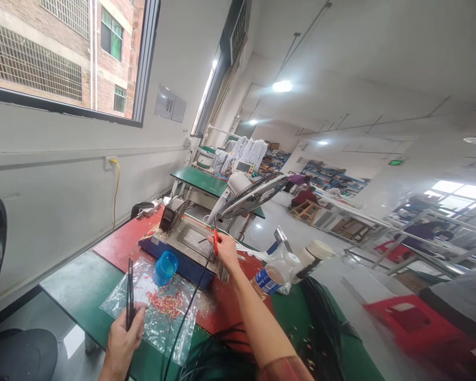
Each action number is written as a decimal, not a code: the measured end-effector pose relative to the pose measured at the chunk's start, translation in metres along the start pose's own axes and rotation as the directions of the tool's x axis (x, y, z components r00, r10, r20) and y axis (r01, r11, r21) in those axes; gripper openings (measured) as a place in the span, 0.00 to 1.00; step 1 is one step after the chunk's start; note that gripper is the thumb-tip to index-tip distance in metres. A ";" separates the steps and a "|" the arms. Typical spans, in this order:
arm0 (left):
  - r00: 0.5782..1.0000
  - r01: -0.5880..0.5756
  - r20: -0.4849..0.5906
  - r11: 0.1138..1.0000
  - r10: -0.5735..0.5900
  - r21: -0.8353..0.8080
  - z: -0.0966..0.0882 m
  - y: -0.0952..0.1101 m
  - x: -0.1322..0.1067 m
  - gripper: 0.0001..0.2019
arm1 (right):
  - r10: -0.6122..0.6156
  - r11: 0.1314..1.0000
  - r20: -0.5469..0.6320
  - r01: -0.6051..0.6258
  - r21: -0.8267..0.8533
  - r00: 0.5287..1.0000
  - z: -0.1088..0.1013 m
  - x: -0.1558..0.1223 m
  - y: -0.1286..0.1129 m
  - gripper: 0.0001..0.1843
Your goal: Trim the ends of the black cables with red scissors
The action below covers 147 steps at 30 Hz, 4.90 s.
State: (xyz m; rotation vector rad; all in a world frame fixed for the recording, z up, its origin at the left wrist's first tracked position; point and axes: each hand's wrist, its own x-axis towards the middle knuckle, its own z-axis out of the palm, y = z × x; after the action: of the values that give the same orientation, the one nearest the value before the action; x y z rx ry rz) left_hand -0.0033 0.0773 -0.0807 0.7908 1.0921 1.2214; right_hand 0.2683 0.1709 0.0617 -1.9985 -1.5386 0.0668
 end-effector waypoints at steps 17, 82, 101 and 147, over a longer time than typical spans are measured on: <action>1.000 -0.010 0.020 1.000 0.010 0.001 0.001 0.004 -0.002 0.24 | 0.049 0.995 -0.019 -0.047 0.087 0.999 0.004 -0.004 0.007 0.20; 0.973 0.232 0.066 0.943 -0.223 -0.240 0.001 0.054 -0.052 0.22 | 0.374 0.813 -0.090 -0.373 -0.448 0.923 -0.108 -0.182 0.117 0.14; 0.972 0.199 0.135 0.979 -0.193 -0.039 0.036 0.068 -0.068 0.18 | -0.475 0.813 0.513 0.133 0.567 0.715 0.020 -0.184 -0.024 0.21; 0.965 0.190 0.178 0.981 -0.195 0.041 0.046 0.047 -0.063 0.23 | -0.255 0.560 0.599 -0.389 0.731 0.759 0.045 -0.189 -0.012 0.27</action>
State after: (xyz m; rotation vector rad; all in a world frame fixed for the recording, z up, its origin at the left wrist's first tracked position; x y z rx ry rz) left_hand 0.0255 0.0294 -0.0094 0.7788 1.0100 0.9550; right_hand 0.1794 0.0233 -0.0290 -1.2320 -1.3522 1.4287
